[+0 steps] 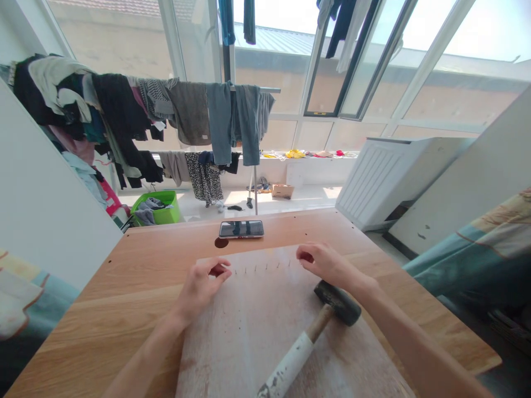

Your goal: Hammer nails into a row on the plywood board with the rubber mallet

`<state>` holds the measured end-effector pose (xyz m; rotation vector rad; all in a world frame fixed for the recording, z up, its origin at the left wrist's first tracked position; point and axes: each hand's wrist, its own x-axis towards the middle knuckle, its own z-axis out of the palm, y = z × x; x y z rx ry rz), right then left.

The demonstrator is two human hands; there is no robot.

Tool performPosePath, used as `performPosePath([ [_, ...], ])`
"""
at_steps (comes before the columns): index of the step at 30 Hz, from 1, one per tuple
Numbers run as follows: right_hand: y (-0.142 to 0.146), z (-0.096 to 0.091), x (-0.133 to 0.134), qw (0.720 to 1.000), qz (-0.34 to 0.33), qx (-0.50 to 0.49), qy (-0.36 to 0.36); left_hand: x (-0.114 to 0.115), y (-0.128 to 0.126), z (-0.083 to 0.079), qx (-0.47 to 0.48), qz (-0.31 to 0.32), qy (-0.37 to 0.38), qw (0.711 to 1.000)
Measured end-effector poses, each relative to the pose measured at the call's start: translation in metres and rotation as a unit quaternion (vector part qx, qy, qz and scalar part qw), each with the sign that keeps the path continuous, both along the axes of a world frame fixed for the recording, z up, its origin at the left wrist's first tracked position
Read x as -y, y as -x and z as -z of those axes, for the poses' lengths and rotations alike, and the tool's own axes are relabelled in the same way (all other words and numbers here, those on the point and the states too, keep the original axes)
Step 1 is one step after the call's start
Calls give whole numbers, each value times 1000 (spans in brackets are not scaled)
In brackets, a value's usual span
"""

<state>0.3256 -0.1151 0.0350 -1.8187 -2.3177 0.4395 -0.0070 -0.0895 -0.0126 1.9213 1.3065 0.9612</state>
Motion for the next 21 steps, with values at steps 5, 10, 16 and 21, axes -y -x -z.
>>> performPosePath([
  [5, 14, 5, -6, 1000, -14, 3, 28, -5, -7, 3, 15, 16, 5, 1000],
  [10, 23, 8, -12, 999, -22, -5, 46, -9, -16, 4, 1, 67, -2, 998],
  [16, 14, 9, -13, 998, -6, -31, 49, -7, -19, -2, 12, 41, -13, 999],
  [21, 4, 9, -18, 997, 21, -41, 69, -8, -27, -2, 11, 67, -13, 998],
])
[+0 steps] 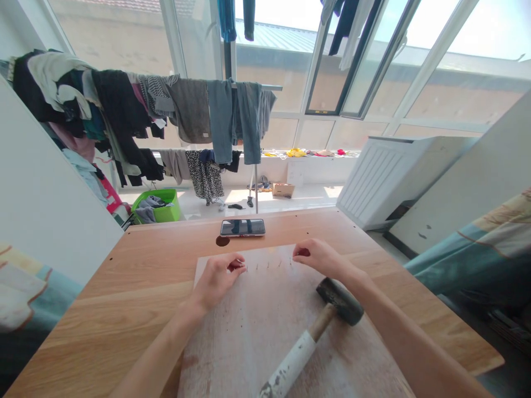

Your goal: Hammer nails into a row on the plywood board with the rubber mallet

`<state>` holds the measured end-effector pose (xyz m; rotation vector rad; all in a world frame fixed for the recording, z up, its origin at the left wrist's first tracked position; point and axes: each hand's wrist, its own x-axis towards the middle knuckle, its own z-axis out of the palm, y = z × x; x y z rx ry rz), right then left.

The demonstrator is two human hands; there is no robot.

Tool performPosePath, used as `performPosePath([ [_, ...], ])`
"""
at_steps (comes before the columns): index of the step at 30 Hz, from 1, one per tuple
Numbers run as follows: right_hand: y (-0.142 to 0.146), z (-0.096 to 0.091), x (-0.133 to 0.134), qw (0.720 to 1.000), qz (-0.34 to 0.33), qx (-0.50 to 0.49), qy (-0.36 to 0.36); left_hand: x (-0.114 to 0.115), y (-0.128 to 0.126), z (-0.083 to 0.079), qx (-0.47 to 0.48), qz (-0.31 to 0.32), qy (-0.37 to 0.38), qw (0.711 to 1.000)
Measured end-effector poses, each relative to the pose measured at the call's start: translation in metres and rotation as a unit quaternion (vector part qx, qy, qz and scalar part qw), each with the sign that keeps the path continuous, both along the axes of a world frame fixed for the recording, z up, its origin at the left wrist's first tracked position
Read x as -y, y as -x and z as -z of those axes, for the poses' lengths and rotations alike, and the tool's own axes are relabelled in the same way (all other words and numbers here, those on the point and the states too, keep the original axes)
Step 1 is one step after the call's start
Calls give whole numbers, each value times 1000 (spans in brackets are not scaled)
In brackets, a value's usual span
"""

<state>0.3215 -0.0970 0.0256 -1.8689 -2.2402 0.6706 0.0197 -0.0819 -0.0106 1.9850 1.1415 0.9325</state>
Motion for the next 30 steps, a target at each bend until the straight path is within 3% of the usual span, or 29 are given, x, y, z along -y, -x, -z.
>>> performPosePath([
  [7, 16, -4, -5, 997, 40, 40, 59, -3, -10, 6, -8, 28, 0, 1000],
  [11, 25, -3, -10, 995, 49, 64, 65, -2, -13, 4, 28, -11, -1, 1000],
  [14, 27, 3, -13, 995, 54, 67, 50, -1, -16, 1, 45, -28, -6, 999],
  [23, 22, 15, -4, 999, 37, -28, -27, -1, -35, 2, 3, 43, 13, 999],
  [30, 26, 8, 0, 995, -6, -79, -52, -3, -35, 5, -10, 55, -56, 997],
])
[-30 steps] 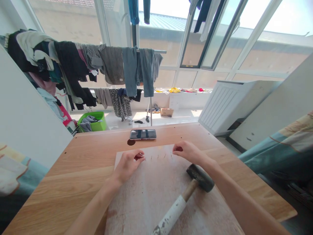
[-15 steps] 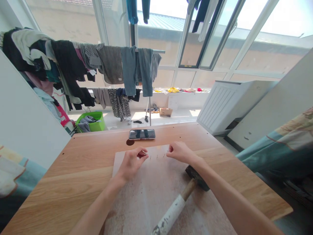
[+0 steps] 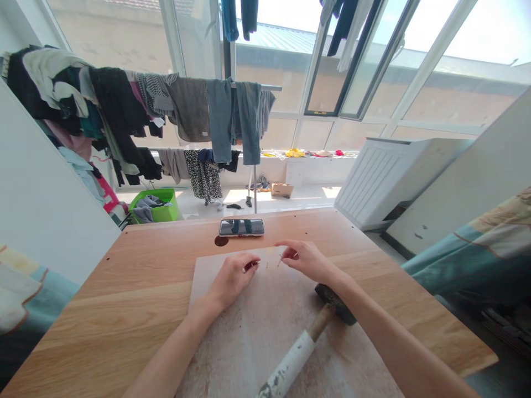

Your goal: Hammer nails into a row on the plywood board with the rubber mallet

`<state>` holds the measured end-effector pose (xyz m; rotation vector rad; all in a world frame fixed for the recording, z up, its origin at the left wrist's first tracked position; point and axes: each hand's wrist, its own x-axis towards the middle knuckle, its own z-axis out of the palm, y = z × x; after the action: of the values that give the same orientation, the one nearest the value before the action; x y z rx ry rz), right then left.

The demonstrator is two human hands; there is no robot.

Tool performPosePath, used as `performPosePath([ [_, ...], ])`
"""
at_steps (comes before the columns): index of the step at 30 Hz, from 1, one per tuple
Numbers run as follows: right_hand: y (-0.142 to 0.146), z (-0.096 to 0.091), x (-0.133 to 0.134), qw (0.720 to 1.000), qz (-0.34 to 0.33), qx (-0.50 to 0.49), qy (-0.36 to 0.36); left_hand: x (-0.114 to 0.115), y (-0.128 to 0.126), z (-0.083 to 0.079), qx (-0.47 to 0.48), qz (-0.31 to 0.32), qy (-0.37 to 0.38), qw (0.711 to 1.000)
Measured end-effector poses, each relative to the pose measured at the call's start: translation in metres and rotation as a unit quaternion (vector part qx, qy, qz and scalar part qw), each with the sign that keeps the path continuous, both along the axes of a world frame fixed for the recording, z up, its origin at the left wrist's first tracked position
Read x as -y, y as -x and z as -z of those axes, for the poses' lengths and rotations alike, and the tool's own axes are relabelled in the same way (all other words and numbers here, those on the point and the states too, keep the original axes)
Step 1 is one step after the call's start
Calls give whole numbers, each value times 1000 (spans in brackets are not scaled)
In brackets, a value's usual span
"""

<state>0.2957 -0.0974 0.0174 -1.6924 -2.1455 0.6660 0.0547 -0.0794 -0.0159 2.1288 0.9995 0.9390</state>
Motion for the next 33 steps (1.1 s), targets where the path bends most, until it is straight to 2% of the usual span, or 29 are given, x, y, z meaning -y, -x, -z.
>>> performPosePath([
  [6, 14, -7, 7, 999, -13, 44, 8, 0, -4, 1, 63, -35, 54, 996],
  [12, 15, -11, 6, 998, -2, 63, -3, 2, -20, 0, -2, 13, 31, 999],
  [15, 16, -13, 6, 998, 4, 63, -4, 0, -26, 0, -5, 20, 30, 999],
  [20, 30, -17, 10, 999, 15, 46, 6, -2, -29, 0, 11, 25, 55, 998],
  [25, 39, -18, 10, 1000, 20, -11, 2, -3, -28, 1, 53, 19, 84, 995],
  [28, 40, -22, 11, 998, 26, -59, -10, -1, -26, -7, 66, 7, 82, 994],
  [33, 45, -33, 26, 990, 11, -143, 7, 17, -14, -37, 58, 25, 138, 988],
])
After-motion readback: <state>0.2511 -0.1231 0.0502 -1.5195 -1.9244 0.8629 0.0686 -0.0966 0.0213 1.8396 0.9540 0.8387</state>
